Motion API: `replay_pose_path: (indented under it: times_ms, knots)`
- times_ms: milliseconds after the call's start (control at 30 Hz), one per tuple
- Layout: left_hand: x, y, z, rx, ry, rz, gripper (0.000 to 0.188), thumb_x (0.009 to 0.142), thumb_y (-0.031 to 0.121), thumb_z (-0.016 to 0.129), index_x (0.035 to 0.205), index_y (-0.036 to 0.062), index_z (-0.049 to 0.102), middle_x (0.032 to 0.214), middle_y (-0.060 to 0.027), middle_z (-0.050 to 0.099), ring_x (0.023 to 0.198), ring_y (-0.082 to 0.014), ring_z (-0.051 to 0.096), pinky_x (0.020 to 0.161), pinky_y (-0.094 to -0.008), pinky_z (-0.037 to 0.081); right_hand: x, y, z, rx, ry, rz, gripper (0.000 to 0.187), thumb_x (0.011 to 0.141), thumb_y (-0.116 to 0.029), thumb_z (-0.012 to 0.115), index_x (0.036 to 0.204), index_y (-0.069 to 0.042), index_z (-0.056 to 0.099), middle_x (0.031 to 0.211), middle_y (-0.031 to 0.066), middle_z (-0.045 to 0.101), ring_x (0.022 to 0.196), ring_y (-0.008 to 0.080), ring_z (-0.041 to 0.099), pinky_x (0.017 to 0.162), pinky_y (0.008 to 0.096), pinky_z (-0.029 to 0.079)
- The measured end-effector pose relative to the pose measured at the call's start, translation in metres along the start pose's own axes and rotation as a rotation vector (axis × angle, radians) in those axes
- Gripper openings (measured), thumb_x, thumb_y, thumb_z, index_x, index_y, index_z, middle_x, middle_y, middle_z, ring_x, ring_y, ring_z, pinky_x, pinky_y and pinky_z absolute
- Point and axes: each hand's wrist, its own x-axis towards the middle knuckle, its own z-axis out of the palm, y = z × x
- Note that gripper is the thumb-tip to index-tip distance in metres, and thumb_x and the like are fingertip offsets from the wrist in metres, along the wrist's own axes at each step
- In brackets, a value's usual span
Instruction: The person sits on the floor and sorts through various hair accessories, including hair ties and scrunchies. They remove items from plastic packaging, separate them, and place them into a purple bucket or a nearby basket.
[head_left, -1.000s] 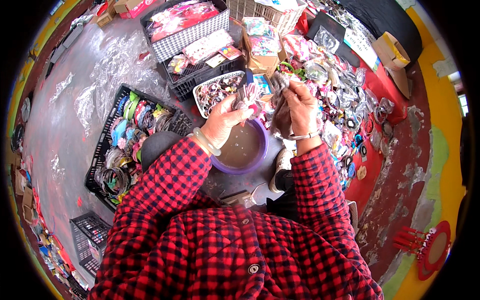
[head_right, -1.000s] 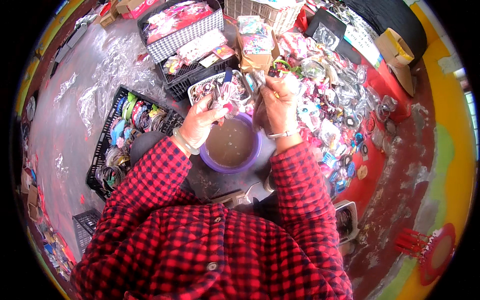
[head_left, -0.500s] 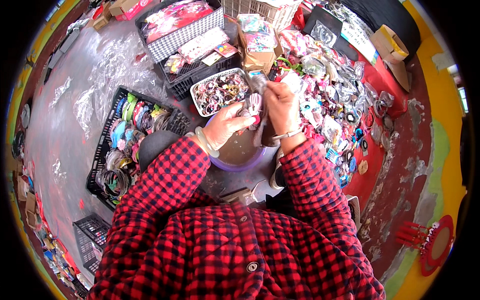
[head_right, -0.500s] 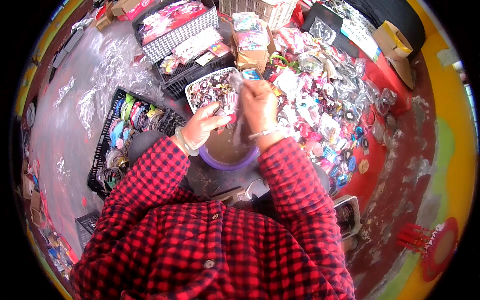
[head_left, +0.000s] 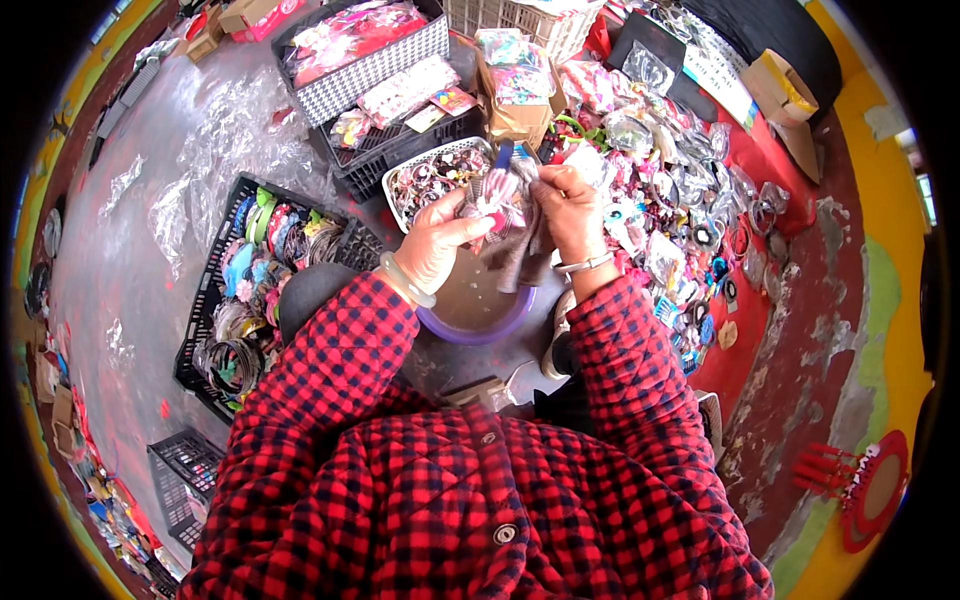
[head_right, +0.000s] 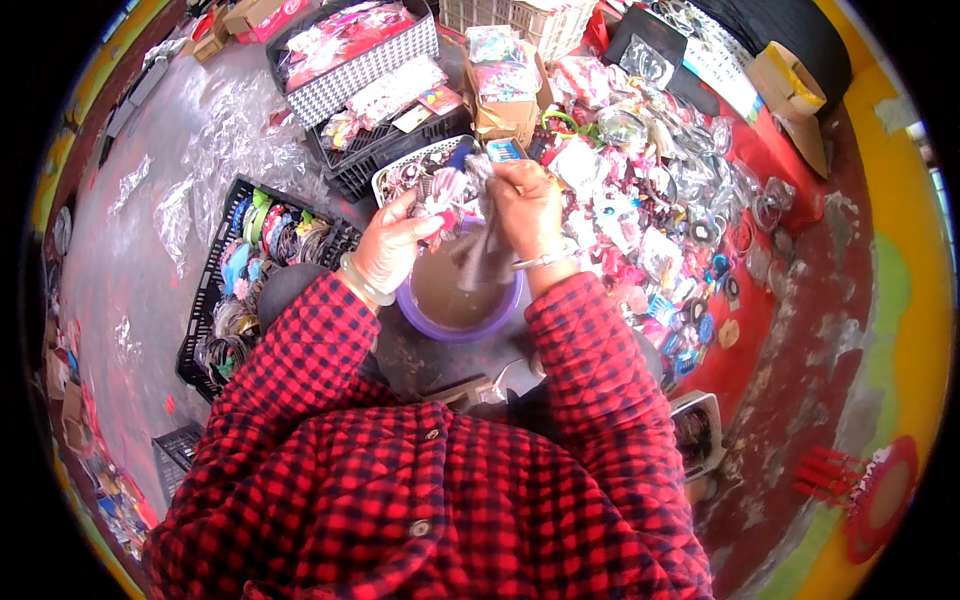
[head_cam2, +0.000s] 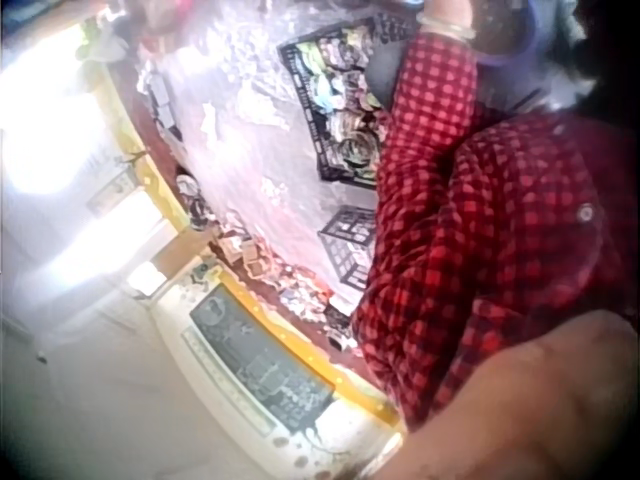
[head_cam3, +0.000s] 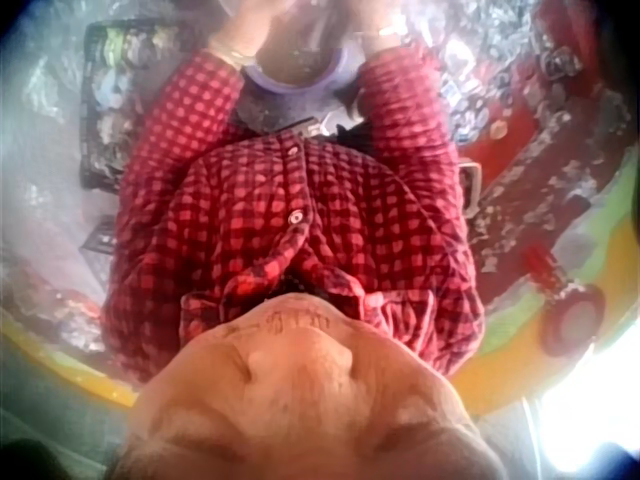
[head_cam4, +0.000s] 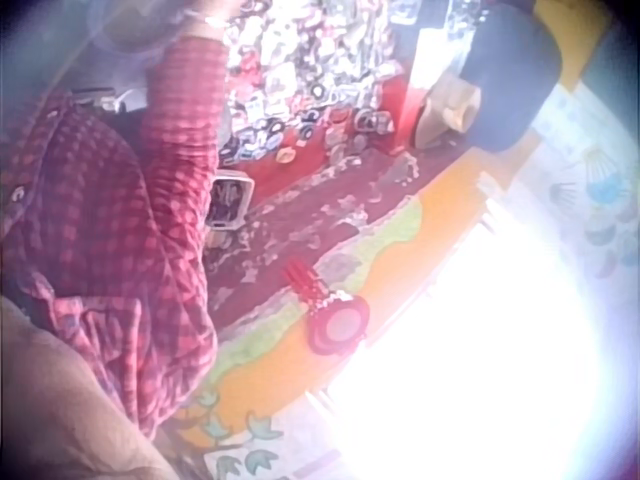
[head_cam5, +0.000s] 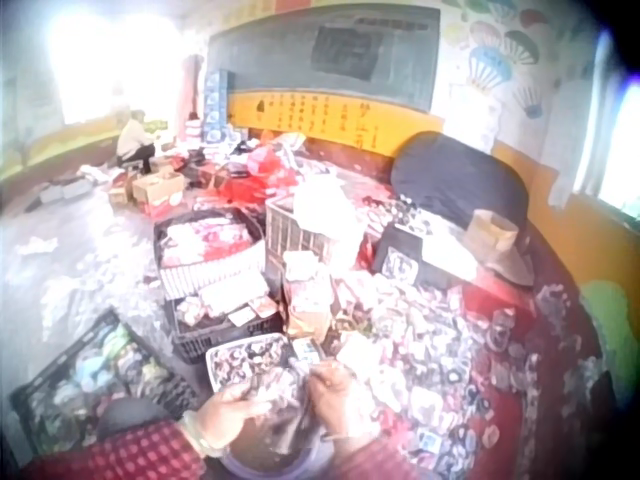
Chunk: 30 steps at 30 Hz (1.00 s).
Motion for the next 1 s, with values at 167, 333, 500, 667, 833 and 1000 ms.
replay_pose_path:
  times_ms: [167,333,500,667,833,1000]
  knots:
    - [0.003,-0.002,-0.003,0.015,0.033,0.014,0.029,0.082,0.012,0.059,0.11,0.0057,0.055,0.088,0.0031,0.059,0.071,-0.0038,0.048,0.062,-0.0194,0.038,-0.001,-0.042,-0.005,-0.011,0.085,-0.111,0.017,0.077,0.004,0.06,0.093,-0.002,0.062,0.085,0.0054,0.059,0.078,0.0127,0.056,0.071,0.0239,0.045]
    - [0.002,-0.008,-0.003,0.095,0.049,0.046,0.025,0.082,0.011,0.058,0.107,0.0058,0.056,0.087,0.0042,0.058,0.071,-0.0034,0.048,0.063,-0.0186,0.037,-0.021,-0.034,0.022,-0.213,-0.087,-0.263,0.018,0.073,0.005,0.059,0.089,-0.004,0.062,0.085,0.0122,0.059,0.077,0.0259,0.059,0.069,0.0314,0.047]
    - [0.003,-0.005,-0.003,0.076,0.071,0.078,0.027,0.082,0.01,0.059,0.108,0.0055,0.056,0.084,0.0056,0.056,0.071,-0.0036,0.047,0.061,-0.0193,0.038,-0.013,-0.026,0.011,-0.459,-0.085,-0.215,0.014,0.073,0.001,0.059,0.086,-0.004,0.064,0.08,0.0123,0.058,0.074,0.0256,0.059,0.067,0.0315,0.047]
    - [0.005,-0.003,-0.005,0.089,0.064,0.095,0.029,0.081,0.007,0.059,0.11,0.0049,0.055,0.089,0.0043,0.058,0.074,-0.0033,0.048,0.063,-0.0195,0.039,-0.001,-0.018,-0.004,-0.191,0.096,-0.132,0.018,0.071,0.003,0.059,0.088,-0.003,0.064,0.08,0.009,0.057,0.07,0.0181,0.056,0.068,0.0267,0.045]
    - [0.004,-0.01,0.004,0.139,-0.017,0.153,0.028,0.081,0.004,0.057,0.108,0.0021,0.055,0.091,0.001,0.058,0.076,-0.0055,0.05,0.065,-0.02,0.04,-0.02,-0.058,0.017,-0.178,-0.185,-0.291,0.02,0.075,0.004,0.06,0.094,-0.003,0.062,0.088,0.0091,0.054,0.077,0.0194,0.057,0.063,0.0273,0.046]
    - [0.002,-0.007,-0.004,0.033,0.087,0.083,0.028,0.081,0.004,0.058,0.108,0.0033,0.056,0.091,0.0011,0.06,0.076,-0.0047,0.051,0.067,-0.0213,0.042,-0.022,-0.031,0.023,-0.278,-0.141,-0.328,0.02,0.076,0.003,0.059,0.095,-0.002,0.063,0.087,0.0102,0.057,0.077,0.0205,0.059,0.065,0.0284,0.048]
